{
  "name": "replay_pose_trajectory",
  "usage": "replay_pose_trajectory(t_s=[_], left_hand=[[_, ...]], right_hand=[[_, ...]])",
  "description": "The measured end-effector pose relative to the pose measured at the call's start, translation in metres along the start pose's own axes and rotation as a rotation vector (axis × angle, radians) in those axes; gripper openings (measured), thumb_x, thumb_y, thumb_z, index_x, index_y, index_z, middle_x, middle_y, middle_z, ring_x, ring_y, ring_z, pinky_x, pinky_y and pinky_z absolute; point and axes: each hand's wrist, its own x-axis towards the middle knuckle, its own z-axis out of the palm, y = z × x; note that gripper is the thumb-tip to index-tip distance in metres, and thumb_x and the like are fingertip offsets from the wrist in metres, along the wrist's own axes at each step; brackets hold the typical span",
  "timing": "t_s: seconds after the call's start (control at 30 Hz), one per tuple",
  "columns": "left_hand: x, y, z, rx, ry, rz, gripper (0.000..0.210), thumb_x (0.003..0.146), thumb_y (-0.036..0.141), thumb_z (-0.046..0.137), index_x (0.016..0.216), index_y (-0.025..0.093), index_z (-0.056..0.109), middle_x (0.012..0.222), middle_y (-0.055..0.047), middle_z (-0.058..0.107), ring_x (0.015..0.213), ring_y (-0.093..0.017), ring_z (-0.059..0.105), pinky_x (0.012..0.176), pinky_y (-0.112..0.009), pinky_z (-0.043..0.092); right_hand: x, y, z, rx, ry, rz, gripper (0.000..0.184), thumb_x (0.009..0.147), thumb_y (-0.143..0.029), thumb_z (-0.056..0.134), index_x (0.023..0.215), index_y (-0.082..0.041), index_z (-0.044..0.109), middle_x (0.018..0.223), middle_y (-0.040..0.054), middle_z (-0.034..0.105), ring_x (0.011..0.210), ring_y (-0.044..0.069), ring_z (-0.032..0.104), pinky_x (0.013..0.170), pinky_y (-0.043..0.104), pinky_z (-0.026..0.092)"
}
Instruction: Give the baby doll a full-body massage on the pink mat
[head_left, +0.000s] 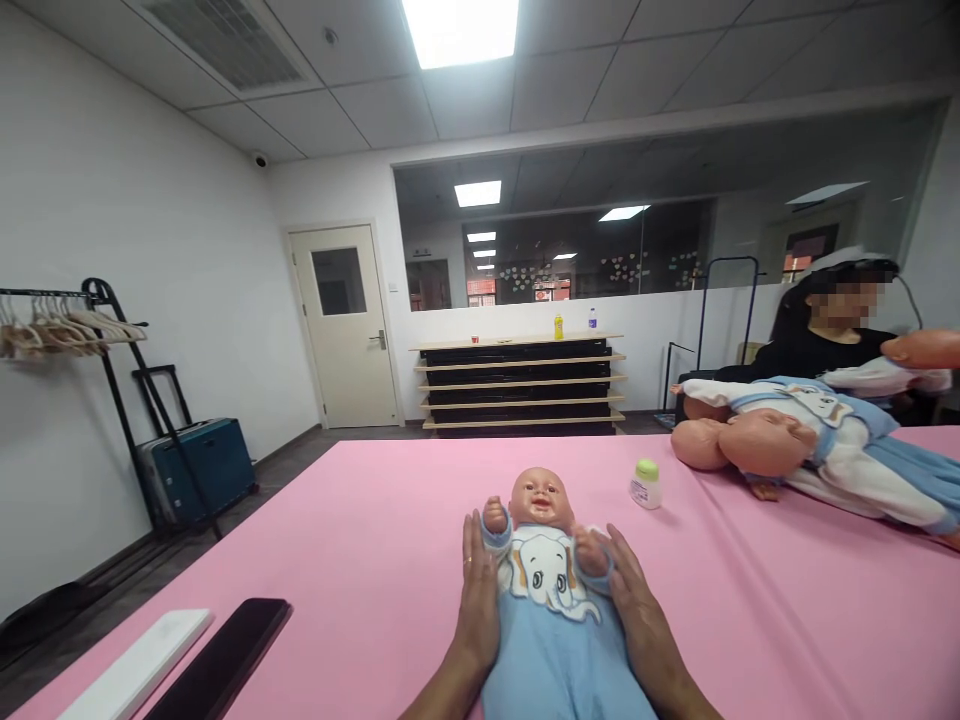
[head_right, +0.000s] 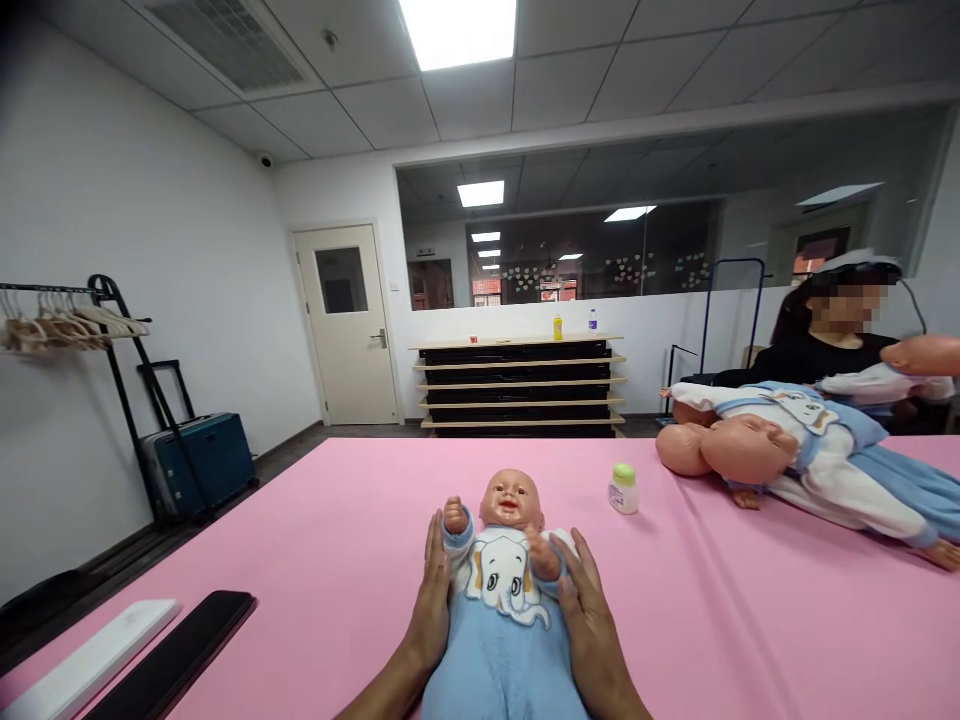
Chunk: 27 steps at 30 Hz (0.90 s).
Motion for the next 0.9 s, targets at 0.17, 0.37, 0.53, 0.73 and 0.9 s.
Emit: replay_pose_trajectory(t_s=[0.17, 0.37, 0.53, 0.73, 0.9], left_hand=[[-0.004, 0.005, 0.003, 0.097, -0.156, -0.056, 0.062, 0.095, 0.057, 0.019, 0.151, 0.032, 0.026, 0.162, 0.008, -0.002, 0.149, -0.017, -0.007, 0.122, -0.04, 0.011], [-0.004, 0.01, 0.007, 0.155, -0.168, -0.052, 0.059, 0.094, 0.057, 0.022, 0.148, 0.036, 0.034, 0.162, 0.009, 0.008, 0.15, -0.017, -0.006, 0.122, -0.043, 0.008], [-0.004, 0.009, 0.002, 0.187, -0.184, -0.019, 0.059, 0.094, 0.055, 0.027, 0.149, 0.033, 0.032, 0.162, 0.005, 0.009, 0.15, -0.019, -0.004, 0.122, -0.044, 0.005], [0.003, 0.002, -0.005, 0.014, 0.11, -0.007, 0.065, 0.096, 0.05, 0.026, 0.155, 0.025, 0.01, 0.162, 0.0, 0.011, 0.149, -0.017, 0.008, 0.122, -0.035, 0.013], [0.012, 0.001, -0.01, -0.064, 0.361, -0.096, 0.065, 0.098, 0.049, 0.02, 0.155, 0.023, 0.001, 0.162, -0.003, 0.01, 0.149, -0.018, 0.012, 0.12, -0.032, 0.021]], right_hand=[[-0.004, -0.009, 0.007, -0.095, -0.128, -0.013, 0.046, 0.087, -0.054, 0.051, 0.128, -0.035, 0.06, 0.158, -0.0013, 0.024, 0.147, 0.028, 0.019, 0.119, 0.053, 0.02], [-0.002, -0.009, 0.01, -0.196, -0.152, -0.102, 0.043, 0.086, -0.053, 0.054, 0.125, -0.037, 0.062, 0.155, 0.0002, 0.029, 0.146, 0.03, 0.02, 0.116, 0.059, 0.024], [-0.003, -0.009, 0.009, -0.157, -0.131, -0.094, 0.045, 0.084, -0.052, 0.057, 0.125, -0.035, 0.062, 0.153, 0.0018, 0.033, 0.145, 0.03, 0.024, 0.117, 0.056, 0.024], [0.003, 0.001, -0.004, 0.056, 0.218, 0.174, 0.066, 0.085, -0.059, 0.048, 0.14, -0.023, 0.044, 0.139, 0.0115, 0.052, 0.133, 0.031, 0.044, 0.112, 0.05, 0.035], [0.012, 0.017, -0.018, 0.106, 0.517, 0.318, 0.072, 0.089, -0.062, 0.035, 0.148, -0.021, 0.032, 0.138, 0.0128, 0.053, 0.121, 0.031, 0.056, 0.103, 0.042, 0.045]])
